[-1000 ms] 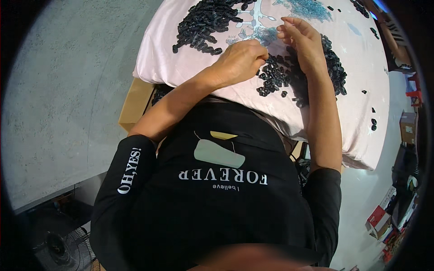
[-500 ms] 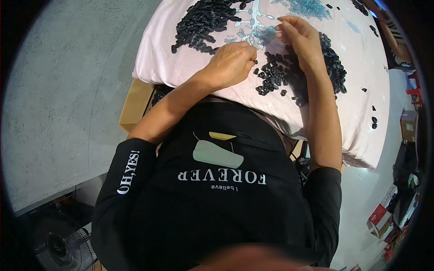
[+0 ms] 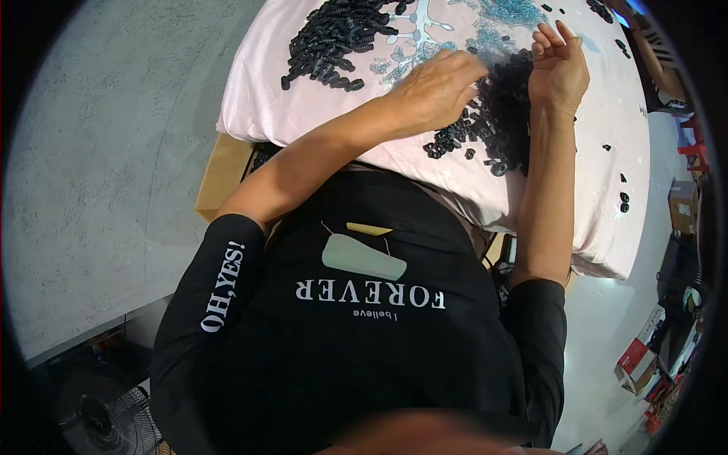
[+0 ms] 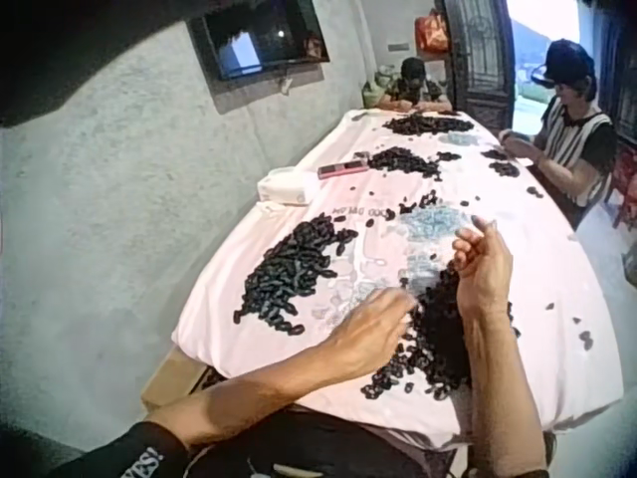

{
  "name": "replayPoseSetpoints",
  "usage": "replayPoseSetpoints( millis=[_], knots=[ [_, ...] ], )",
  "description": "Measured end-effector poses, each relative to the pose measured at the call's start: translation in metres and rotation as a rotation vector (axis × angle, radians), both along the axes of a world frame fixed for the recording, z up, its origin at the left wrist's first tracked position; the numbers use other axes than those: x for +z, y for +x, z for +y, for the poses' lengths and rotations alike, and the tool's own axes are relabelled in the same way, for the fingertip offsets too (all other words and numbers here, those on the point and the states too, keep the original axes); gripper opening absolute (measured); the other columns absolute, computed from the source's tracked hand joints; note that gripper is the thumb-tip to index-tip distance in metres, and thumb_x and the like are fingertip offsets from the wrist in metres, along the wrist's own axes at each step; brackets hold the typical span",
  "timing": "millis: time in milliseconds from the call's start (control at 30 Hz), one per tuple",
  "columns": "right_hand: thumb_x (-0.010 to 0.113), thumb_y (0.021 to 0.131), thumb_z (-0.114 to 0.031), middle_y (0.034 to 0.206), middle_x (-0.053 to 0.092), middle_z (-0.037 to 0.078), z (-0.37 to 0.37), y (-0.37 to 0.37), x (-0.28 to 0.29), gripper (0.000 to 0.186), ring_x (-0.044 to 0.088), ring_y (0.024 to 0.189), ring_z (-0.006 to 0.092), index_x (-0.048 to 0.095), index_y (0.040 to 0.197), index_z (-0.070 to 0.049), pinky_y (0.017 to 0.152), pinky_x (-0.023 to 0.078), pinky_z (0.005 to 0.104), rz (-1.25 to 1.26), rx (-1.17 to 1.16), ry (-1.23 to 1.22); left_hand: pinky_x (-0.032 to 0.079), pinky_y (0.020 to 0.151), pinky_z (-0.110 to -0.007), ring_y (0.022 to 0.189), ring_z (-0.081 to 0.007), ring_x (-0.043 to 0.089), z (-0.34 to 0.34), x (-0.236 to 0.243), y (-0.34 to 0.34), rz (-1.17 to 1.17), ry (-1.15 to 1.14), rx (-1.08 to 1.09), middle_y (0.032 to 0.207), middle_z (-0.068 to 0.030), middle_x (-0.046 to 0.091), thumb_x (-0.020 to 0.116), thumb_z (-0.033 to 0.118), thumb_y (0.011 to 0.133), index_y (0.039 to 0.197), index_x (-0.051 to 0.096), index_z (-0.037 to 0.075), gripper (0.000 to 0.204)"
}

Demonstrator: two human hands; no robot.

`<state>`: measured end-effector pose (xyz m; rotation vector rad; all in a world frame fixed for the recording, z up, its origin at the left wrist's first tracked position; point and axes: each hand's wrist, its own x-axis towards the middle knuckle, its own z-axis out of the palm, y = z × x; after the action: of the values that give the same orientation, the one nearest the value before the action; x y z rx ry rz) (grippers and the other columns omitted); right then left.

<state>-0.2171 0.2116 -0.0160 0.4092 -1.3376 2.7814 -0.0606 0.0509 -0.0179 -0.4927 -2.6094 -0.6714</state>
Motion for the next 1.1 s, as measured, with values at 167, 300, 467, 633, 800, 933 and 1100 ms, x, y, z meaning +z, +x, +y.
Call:
replayPoseSetpoints(
  millis=[167,300,467,633,800,933,1100],
  knots=[
    [0.034,0.104,-0.024,0.101,0.062,0.019,0.008,-0.008,-0.006,0.040,0.060,0.084,0.0210,0.049,0.120,0.009,0.074,0.050,0.0283,-0.020,-0.022,-0.033,0.040,0.104,-0.041,0.122,-0.0309,0.048,0.021,-0.012,-0.031,0.104,-0.013,-0.031,0.128,-0.0148,0.052,0.064,0.021,0.088,0.126,0.055,0.005,0.043],
    [0.042,0.102,-0.019,0.098,0.063,0.018,0.010,-0.010,-0.005,0.032,0.060,0.082,0.0198,0.051,0.117,0.009,0.072,0.051,0.0266,-0.022,-0.028,-0.039,0.039,0.105,-0.040,0.123,-0.0306,0.047,0.028,-0.013,-0.045,-0.042,0.017,-0.098,0.129,-0.0136,0.052,0.066,0.022,0.086,0.126,0.057,0.006,0.044],
    [0.052,0.098,-0.011,0.094,0.064,0.015,-0.007,0.000,-0.005,0.026,0.061,0.079,0.0183,0.053,0.116,0.008,0.070,0.051,0.0254,-0.027,0.034,-0.040,0.043,0.099,-0.039,0.113,-0.0292,0.051,0.022,-0.013,-0.033,-0.035,-0.007,-0.071,0.115,-0.0111,0.056,0.066,0.017,0.084,0.111,0.062,0.004,0.030],
    [0.057,0.096,-0.012,0.095,0.065,0.012,-0.016,0.011,-0.010,0.024,0.063,0.078,0.0153,0.058,0.114,0.004,0.070,0.050,0.0234,-0.083,0.091,0.069,0.046,0.092,-0.037,0.106,-0.0276,0.054,0.016,-0.010,-0.014,0.009,-0.009,-0.120,0.108,-0.0105,0.057,0.066,0.010,0.083,0.103,0.063,0.003,0.022],
    [0.059,0.095,-0.013,0.094,0.067,0.011,-0.023,0.021,-0.012,0.024,0.064,0.079,0.0147,0.061,0.112,0.002,0.071,0.050,0.0226,-0.069,0.152,0.134,0.048,0.089,-0.036,0.105,-0.0282,0.056,0.005,-0.009,0.003,0.066,0.049,-0.189,0.108,-0.0113,0.058,0.067,0.004,0.081,0.101,0.064,0.002,0.021],
    [0.060,0.094,-0.013,0.093,0.067,0.009,-0.028,0.029,-0.011,0.023,0.064,0.079,0.0132,0.061,0.112,0.001,0.071,0.049,0.0212,-0.069,0.186,0.188,0.049,0.088,-0.037,0.105,-0.0294,0.057,-0.002,-0.005,0.020,0.034,0.088,-0.180,0.111,-0.0119,0.058,0.067,0.001,0.080,0.105,0.064,0.001,0.025],
    [0.060,0.095,-0.017,0.092,0.067,0.006,-0.030,0.034,-0.008,0.025,0.062,0.079,0.0106,0.062,0.113,0.000,0.070,0.046,0.0197,-0.069,0.258,0.328,0.050,0.088,-0.036,0.104,-0.0296,0.060,-0.015,-0.003,0.030,-0.014,0.138,-0.177,0.114,-0.0125,0.060,0.062,-0.002,0.082,0.107,0.063,0.000,0.025]
  ],
)
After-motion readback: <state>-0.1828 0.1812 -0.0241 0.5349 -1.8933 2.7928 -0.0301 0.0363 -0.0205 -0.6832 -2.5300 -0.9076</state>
